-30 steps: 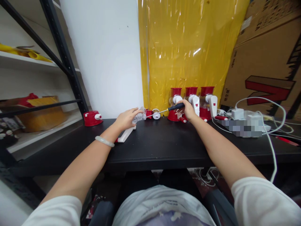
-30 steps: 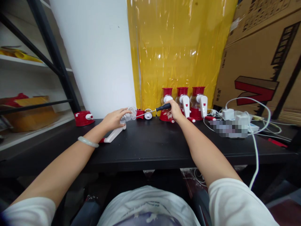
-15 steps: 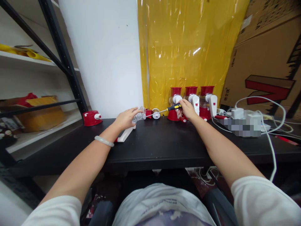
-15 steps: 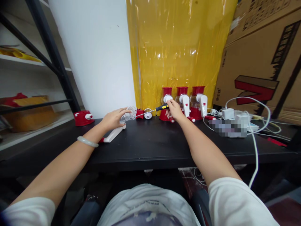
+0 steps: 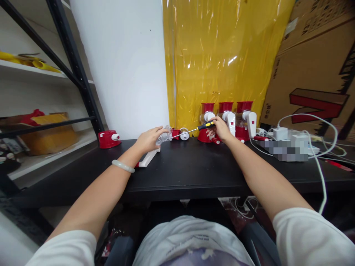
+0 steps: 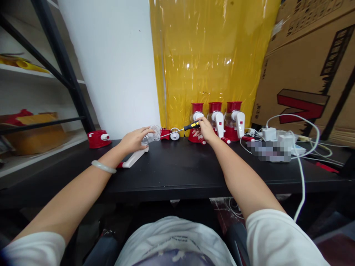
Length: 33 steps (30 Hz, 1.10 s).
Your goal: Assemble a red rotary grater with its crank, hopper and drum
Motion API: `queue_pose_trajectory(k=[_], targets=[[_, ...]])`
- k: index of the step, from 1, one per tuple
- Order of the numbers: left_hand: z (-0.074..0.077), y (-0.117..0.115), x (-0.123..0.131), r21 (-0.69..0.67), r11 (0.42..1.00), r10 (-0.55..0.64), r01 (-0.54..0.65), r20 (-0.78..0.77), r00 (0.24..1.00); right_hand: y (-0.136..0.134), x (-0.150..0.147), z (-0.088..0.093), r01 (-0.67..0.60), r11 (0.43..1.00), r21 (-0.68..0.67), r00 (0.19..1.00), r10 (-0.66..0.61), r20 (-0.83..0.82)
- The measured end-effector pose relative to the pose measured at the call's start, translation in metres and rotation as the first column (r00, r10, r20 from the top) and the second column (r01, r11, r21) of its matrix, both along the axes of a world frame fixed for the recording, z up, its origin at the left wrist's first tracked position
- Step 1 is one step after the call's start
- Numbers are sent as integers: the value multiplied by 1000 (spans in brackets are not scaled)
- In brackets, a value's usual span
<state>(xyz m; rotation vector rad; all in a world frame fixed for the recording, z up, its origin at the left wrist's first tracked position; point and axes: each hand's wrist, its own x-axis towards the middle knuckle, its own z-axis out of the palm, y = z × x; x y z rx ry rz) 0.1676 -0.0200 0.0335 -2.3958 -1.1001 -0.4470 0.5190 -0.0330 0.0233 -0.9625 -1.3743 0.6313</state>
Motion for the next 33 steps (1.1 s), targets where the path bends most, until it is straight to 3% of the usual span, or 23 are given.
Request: queue_pose_trajectory(k=[6, 14, 29, 33], targets=[[0, 1, 0, 2, 1000, -5, 5, 0, 1000, -2, -1, -1, 0, 1000, 13, 999, -1, 53], [1, -2, 1, -7, 1000, -2, 2, 11, 1000, 3, 3, -1, -61, 998, -11, 996, 60, -60], [0, -1, 0, 0, 1000, -11, 11, 15, 1000, -6, -1, 2, -6, 1000, 8, 999, 6, 41], [0, -1, 0, -16, 1000, 2, -1, 19, 1000, -2, 2, 0, -48, 999, -26, 999, 48, 5]])
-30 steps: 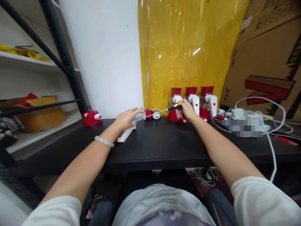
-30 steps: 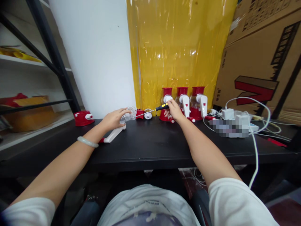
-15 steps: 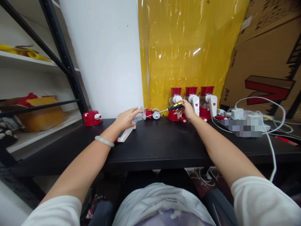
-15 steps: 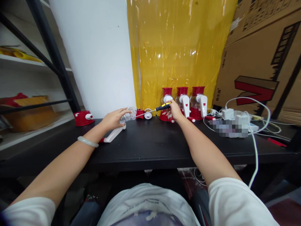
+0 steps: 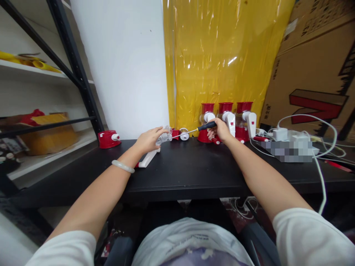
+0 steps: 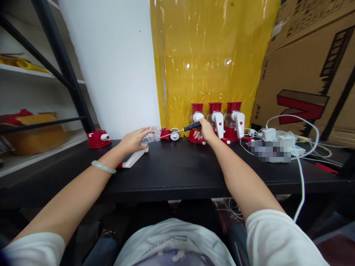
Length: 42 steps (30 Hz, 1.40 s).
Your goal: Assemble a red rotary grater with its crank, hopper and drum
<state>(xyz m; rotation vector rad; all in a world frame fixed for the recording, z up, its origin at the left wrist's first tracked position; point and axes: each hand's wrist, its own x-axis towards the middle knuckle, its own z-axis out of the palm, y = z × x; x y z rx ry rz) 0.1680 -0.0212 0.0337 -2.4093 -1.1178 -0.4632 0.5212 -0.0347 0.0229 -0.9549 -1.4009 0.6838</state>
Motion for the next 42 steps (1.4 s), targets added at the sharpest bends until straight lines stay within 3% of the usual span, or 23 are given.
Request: queue_pose_trajectory(k=[4, 18, 25, 42], targets=[[0, 0, 0, -2, 1000, 4, -4, -8, 1000, 4, 3, -1, -51, 998, -31, 997, 50, -55], [-1, 2, -2, 11, 1000, -6, 6, -5, 1000, 0, 0, 0, 26, 1000, 12, 999, -26, 27], [0, 1, -1, 5, 1000, -14, 14, -3, 1000, 0, 2, -1, -70, 997, -26, 997, 69, -36], [1, -1, 0, 13, 1000, 5, -5, -22, 1000, -1, 0, 2, 5, 1000, -12, 1000, -5, 3]])
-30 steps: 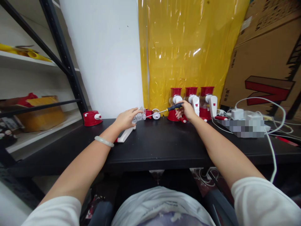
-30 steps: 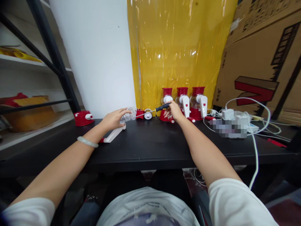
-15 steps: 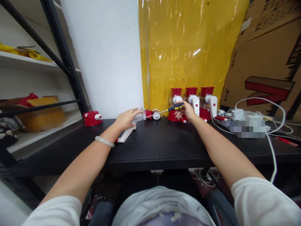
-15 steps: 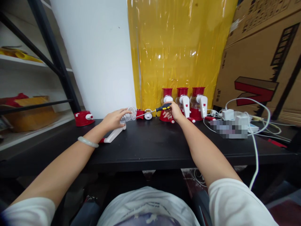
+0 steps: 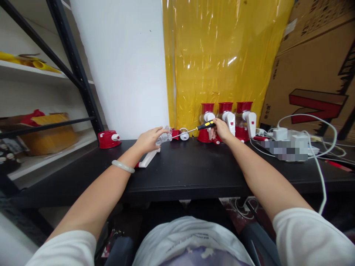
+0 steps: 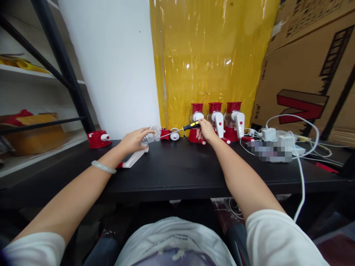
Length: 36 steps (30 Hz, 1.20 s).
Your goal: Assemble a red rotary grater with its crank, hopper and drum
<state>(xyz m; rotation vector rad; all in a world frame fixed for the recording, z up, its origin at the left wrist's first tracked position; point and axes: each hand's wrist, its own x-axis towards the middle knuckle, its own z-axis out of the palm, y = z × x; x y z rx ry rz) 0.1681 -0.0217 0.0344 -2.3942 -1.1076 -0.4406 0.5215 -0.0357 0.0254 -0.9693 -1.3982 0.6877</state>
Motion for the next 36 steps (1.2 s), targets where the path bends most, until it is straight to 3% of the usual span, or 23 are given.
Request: queue_pose_trajectory(k=[5, 9, 36], targets=[[-1, 1, -1, 1, 1000, -3, 3, 2, 1000, 0, 1, 1, -116, 990, -81, 993, 113, -40], [-1, 2, -1, 7, 1000, -7, 7, 11, 1000, -2, 1, 1, -130, 990, -61, 991, 128, -36], [-1, 1, 0, -5, 1000, -5, 5, 5, 1000, 1, -5, 0, 115, 993, 2, 993, -115, -26]])
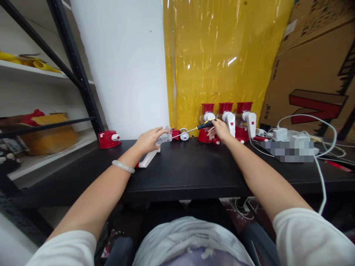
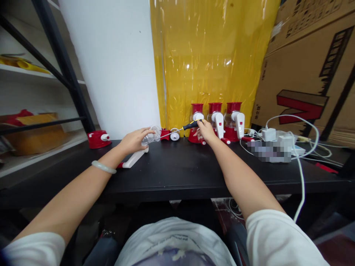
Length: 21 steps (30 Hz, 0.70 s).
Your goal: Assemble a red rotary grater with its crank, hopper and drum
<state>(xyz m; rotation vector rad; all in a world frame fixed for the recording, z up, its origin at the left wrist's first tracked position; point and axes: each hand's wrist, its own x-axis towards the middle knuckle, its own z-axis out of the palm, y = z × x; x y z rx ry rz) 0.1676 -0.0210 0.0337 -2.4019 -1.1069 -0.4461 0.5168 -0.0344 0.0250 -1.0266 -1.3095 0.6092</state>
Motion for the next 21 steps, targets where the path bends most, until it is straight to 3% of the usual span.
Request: queue_pose_trajectory(k=[6, 15, 21], targets=[[0, -1, 1, -5, 1000, -7, 7, 0, 1000, 2, -2, -2, -29, 999, 40, 998, 31, -50], [-1, 0, 0, -15, 1000, -20, 20, 24, 1000, 1, 3, -5, 29, 996, 89, 992, -39, 119], [-1, 1, 1, 11, 1000, -6, 6, 0, 1000, 7, 4, -7, -29, 998, 61, 1000, 30, -9]])
